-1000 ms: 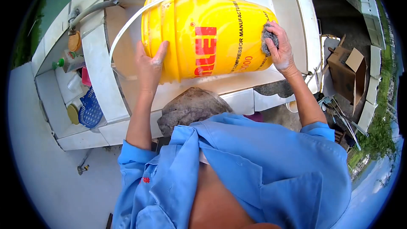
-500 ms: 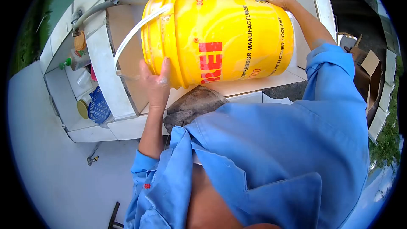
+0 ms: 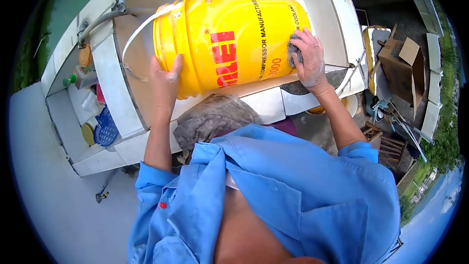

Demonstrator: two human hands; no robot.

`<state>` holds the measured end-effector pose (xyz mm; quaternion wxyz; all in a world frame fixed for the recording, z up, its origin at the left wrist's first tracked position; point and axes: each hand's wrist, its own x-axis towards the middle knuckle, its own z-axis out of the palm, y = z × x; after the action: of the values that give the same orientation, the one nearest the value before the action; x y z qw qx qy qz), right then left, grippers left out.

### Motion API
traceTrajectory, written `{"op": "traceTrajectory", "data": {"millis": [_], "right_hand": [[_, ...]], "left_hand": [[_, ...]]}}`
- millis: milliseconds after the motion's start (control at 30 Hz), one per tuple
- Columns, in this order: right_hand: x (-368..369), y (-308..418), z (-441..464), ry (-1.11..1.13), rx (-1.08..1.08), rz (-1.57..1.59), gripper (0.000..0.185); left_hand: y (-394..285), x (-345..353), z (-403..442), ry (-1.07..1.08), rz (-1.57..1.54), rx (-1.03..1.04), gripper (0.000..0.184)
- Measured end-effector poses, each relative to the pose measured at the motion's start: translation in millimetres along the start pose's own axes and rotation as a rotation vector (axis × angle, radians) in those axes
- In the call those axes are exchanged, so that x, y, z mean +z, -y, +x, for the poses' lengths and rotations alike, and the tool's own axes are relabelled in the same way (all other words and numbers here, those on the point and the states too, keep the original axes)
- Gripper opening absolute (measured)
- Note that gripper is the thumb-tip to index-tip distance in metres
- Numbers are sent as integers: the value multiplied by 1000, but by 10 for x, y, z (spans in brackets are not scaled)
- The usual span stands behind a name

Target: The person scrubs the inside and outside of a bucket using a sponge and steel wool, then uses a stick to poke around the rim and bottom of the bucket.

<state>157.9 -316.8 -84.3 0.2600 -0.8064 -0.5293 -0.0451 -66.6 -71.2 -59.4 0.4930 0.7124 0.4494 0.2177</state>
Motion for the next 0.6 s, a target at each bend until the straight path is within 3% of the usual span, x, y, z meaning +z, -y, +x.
{"op": "traceTrajectory", "data": {"millis": [67,100,167,233,267,433,600], "right_hand": [[50,-411,335,-48,91,133,28],[34,-561,530,67,264,259,24],[74,-782,940,347,388,380,22],[323,-1173,1275,595,301,372,20],[444,-1247,1381,599,297,377,20],[1077,-1346,1827,1004,579,348,20],[1226,-1264,1957,1230,543,255,26]], "left_hand": [[120,36,-149,-42,15,43,37],[200,61,-216,-85,18,92,37],[350,76,-328,-100,-19,112,38],[437,79,-387,-121,-49,140,39],[469,67,-401,-118,11,146,41],[506,29,-469,-123,95,114,43],[468,7,-537,-119,236,104,46]]}}
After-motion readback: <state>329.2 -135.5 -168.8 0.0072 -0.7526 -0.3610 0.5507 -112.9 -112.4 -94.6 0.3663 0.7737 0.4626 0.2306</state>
